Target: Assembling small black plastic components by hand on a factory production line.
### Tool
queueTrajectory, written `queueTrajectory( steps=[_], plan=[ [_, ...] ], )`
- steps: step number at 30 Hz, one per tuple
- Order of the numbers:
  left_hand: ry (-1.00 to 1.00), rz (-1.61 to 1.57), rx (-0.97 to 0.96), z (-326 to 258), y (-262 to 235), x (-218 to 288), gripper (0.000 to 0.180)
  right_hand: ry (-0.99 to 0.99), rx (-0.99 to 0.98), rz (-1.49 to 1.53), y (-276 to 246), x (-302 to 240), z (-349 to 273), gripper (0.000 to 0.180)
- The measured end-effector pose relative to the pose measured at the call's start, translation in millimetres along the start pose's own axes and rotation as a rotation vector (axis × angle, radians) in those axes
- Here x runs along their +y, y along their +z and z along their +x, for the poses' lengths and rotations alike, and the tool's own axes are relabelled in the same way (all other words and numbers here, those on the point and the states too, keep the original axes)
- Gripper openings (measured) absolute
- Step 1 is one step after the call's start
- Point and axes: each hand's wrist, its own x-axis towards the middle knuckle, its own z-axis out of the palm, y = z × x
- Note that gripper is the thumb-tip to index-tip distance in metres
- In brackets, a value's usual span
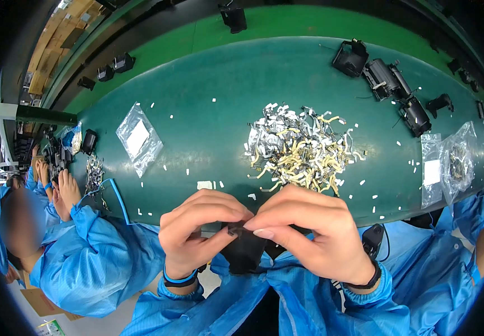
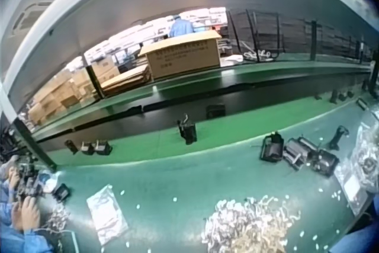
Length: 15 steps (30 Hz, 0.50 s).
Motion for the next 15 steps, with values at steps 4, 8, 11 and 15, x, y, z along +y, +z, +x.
queueTrajectory(
  steps=[4,8,11,15],
  plan=[
    [0.052,0.050,-0.018,4,-1,5,0.030,0.049,-0.008,0.017,-1,-7,2,0.014],
    [0.166,0.124,-0.041,4,-3,2,0.027,0.237,-0.042,-0.006,-2,-20,4,0.016],
    [0.209,0.126,-0.070,4,-7,2,0.025,0.299,-0.134,-0.111,-8,-33,13,0.018],
    [0.130,-0.051,-0.028,4,-7,-2,0.025,-0.052,-0.093,-0.292,-6,-25,14,0.025]
  ],
)
